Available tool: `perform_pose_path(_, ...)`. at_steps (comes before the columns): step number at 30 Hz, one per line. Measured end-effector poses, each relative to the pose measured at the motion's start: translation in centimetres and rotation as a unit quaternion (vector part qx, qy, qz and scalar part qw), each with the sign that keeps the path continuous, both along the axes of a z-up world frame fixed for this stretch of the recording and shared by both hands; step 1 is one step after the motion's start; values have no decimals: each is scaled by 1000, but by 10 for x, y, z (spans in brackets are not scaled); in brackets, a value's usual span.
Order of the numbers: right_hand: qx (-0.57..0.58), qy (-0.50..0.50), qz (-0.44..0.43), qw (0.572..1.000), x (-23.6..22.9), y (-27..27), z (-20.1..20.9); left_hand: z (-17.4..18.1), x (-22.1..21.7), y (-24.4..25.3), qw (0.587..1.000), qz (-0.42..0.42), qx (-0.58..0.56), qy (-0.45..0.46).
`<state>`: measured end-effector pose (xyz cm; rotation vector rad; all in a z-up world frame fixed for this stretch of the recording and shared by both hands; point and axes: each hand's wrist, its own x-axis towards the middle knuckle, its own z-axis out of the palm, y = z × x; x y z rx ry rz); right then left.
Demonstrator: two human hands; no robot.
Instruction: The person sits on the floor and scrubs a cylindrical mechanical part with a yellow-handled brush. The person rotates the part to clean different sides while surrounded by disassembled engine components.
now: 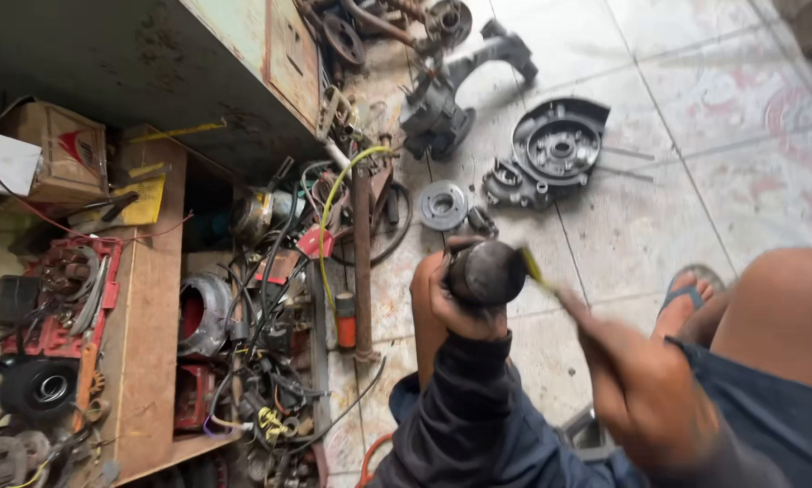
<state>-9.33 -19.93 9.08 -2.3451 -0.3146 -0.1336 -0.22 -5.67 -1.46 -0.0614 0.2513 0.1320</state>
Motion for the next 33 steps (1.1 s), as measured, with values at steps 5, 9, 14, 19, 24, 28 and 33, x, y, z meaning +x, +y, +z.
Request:
perform_pose_path(5, 11, 161, -92, 982, -14, 8, 3, -6, 1, 6, 989, 61, 131, 36)
perform_pose_path(9, 39, -1, -10, 999, -6, 7, 1, -17, -2, 9, 989, 52, 133, 33)
perform_pose_path(14, 61, 82, -32, 994, -8, 9, -1, -1, 0, 5, 987, 71, 121, 78)
perform_pose_path(19, -11, 11, -69, 997, -11, 12, 3, -7, -7, 3, 996, 36, 68, 48)
perform_pose_path(24, 32, 20, -23, 999, -4, 13, 23, 0, 6, -5, 999, 41, 14, 31)
perform_pose_path(28, 61, 170, -80, 980, -15, 4, -5, -14, 3, -5, 999, 1, -7, -33)
perform_pose_path(33, 112, 97, -32, 988, 4, 2, -3, -4, 10, -9, 985, 64, 149, 56)
